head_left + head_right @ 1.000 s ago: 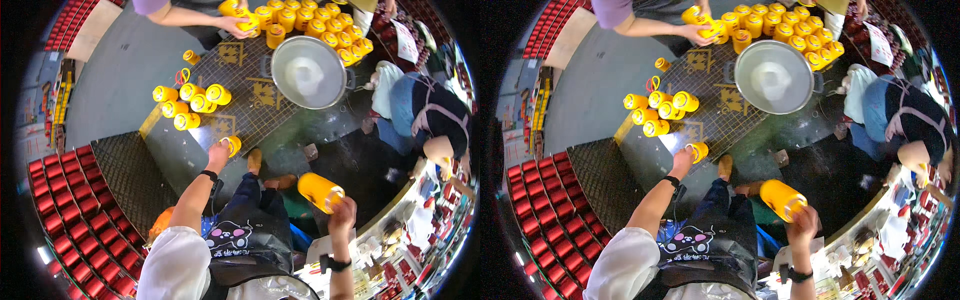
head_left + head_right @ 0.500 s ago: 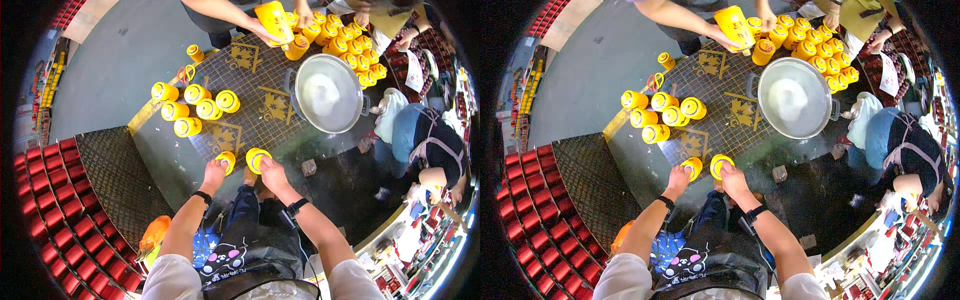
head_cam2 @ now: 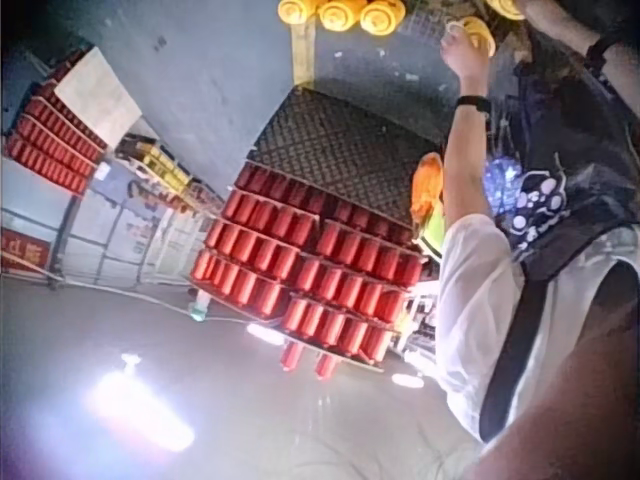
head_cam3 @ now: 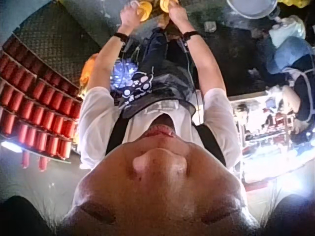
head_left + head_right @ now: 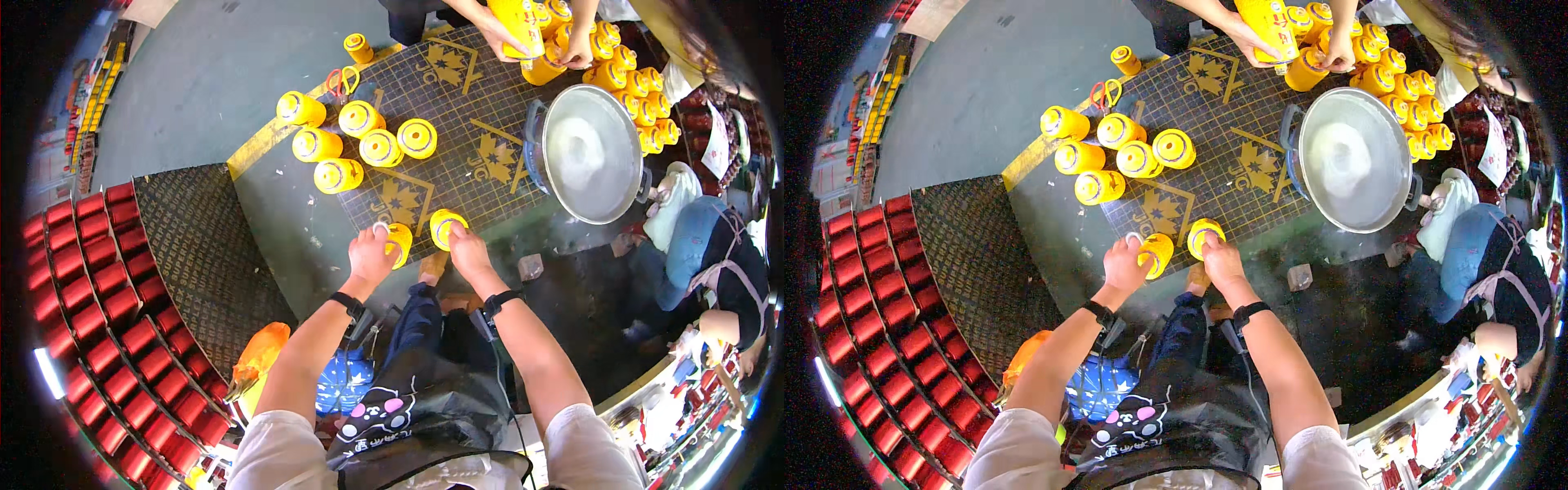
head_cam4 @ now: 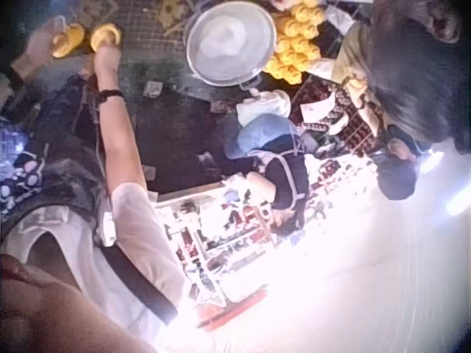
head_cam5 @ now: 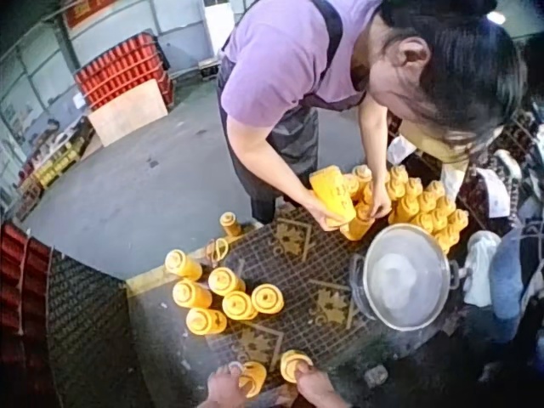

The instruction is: The worker is cutting out adhesive labels with scissors and applying them to yellow cylindrical product containers.

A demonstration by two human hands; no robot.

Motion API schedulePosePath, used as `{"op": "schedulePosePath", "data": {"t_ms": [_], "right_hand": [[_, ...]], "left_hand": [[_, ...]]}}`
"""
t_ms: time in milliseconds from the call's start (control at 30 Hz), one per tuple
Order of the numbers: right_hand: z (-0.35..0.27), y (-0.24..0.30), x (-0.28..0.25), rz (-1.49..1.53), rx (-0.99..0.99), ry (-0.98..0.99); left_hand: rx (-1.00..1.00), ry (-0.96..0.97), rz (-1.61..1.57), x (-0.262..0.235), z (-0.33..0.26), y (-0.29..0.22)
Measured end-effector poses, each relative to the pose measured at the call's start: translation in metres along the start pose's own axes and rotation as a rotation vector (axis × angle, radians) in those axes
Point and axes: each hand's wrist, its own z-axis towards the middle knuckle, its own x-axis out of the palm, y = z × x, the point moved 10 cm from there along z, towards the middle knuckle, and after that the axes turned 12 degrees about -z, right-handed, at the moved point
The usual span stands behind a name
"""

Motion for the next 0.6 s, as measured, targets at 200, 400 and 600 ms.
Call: {"op": "schedulePosePath", "data": {"t_ms": [200,400,600], "right_hand": [[0.008,0.012,0.003,-0.03,-0.061,-0.042],[0.015,0.004,0.015,0.022,0.037,-0.019],[0.006,0.003,0.006,0.095,0.101,0.057]], "left_hand": [[-0.076,-0.172,-0.078,-0.03,0.081,0.017],[0.045,-0.202,-0.142,-0.038,0.167,-0.027],[0.028,-0.095,0.041,-0.002,0.226,-0.05]]}}
